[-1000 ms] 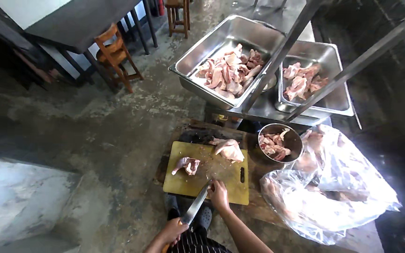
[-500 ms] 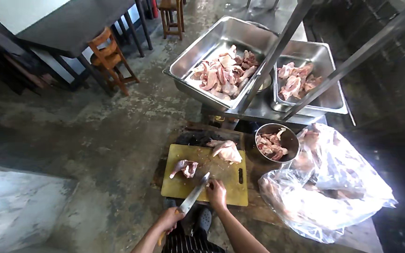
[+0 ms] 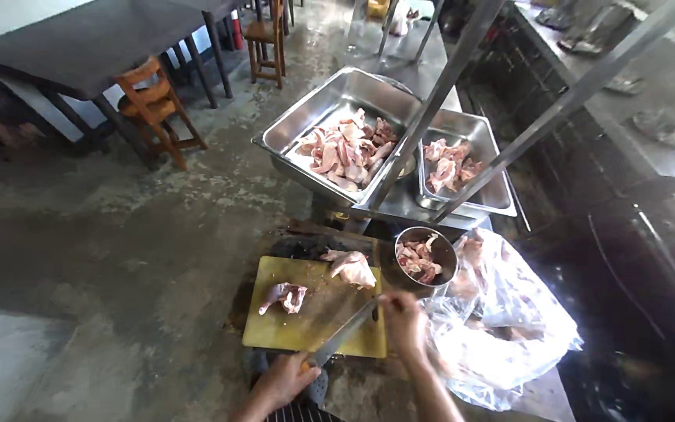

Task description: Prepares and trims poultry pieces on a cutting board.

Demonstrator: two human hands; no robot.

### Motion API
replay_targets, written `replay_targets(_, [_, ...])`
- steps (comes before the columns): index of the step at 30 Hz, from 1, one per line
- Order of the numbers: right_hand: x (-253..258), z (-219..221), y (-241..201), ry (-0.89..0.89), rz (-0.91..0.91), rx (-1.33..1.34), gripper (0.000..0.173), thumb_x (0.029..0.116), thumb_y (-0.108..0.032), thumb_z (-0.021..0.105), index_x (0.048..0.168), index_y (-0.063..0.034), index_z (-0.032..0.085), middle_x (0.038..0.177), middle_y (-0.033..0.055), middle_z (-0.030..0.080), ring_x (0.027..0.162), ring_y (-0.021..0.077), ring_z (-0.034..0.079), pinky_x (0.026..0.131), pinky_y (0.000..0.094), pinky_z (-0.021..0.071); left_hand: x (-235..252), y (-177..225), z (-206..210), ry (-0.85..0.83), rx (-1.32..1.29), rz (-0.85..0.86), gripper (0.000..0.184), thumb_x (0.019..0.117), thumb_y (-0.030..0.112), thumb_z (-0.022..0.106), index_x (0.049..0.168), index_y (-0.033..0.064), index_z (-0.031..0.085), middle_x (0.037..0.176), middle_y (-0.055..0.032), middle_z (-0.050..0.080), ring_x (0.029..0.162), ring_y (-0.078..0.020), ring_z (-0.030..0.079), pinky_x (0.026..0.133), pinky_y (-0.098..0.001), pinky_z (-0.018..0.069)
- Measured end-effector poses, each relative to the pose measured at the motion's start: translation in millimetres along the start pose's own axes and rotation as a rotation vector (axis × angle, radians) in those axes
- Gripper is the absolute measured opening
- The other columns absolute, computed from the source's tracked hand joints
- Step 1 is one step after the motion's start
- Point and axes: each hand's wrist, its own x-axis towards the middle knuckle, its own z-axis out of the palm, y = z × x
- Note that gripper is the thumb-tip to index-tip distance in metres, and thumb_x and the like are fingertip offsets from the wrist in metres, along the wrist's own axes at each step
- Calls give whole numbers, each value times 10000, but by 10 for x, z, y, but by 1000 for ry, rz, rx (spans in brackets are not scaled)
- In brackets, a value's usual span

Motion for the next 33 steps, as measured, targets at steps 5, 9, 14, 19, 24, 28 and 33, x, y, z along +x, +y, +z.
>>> replay_targets(5, [914, -605, -50, 331, -68, -82, 206, 962, -117, 711, 1100, 36, 715, 1094, 228, 704, 1028, 339, 690, 944, 529, 561, -159, 165, -289, 94, 59, 40, 517, 1046, 531, 505, 1267, 80, 628, 997, -174, 699, 942, -330, 701, 875, -562, 565])
replay_targets(9, [1244, -341, 173, 148, 121, -420, 299, 979, -163, 672, 1222, 12, 687, 1224, 311, 660, 1149, 519, 626, 954, 725, 474, -380, -237, -200, 193, 1, -96, 555, 1026, 565, 519, 1283, 87, 634, 1018, -171, 706, 960, -326, 704, 886, -563, 567])
replay_targets(14, [806, 584, -454, -177, -35, -268, 240, 1011, -199, 614, 1197, -83, 713, 1217, 180, 686, 1116, 377, 666, 961, 620, 535, -837, -675, -34, 347, -343, -389, 551, 1035, 530, 547, 1375, 98, 588, 1013, -165, 710, 824, -299, 713, 782, -519, 603])
replay_targets(19, [336, 2011, -846, -781, -276, -356, 254, 965, -248, 668, 1209, -213, 728, 1226, 93, 708, 1088, 330, 692, 903, 616, 571, -1005, -917, 94, 487, -466, -569, 534, 1050, 505, 535, 1321, 48, 589, 872, -155, 697, 689, -273, 696, 668, -474, 607])
replay_targets(24, [-123, 2328, -800, -900, -225, -598, 510, 968, -85, 618, 1468, -157, 541, 1570, 230, 387, 1320, 504, 506, 930, 648, 547, -1095, -896, 75, 498, -413, -593, 511, 1046, 492, 539, 1247, 31, 628, 926, -184, 699, 776, -320, 707, 743, -528, 596])
replay_targets(28, [-154, 2308, -421, -891, -366, -541, 348, 987, -159, 615, 1332, -171, 657, 1478, 149, 530, 1325, 386, 548, 987, 561, 551, -1014, -794, 59, 412, -294, -564, 531, 1052, 511, 512, 1268, 42, 637, 1041, -200, 706, 974, -355, 703, 889, -576, 560])
replay_targets(33, [-226, 2152, -116, -773, -446, -360, 314, 1042, -157, 515, 1316, -141, 668, 1402, 142, 592, 1347, 299, 548, 1102, 449, 493, -639, -663, -1, 320, -222, -496, 507, 1069, 502, 474, 1286, 65, 611, 1082, -180, 696, 1020, -337, 692, 908, -565, 553])
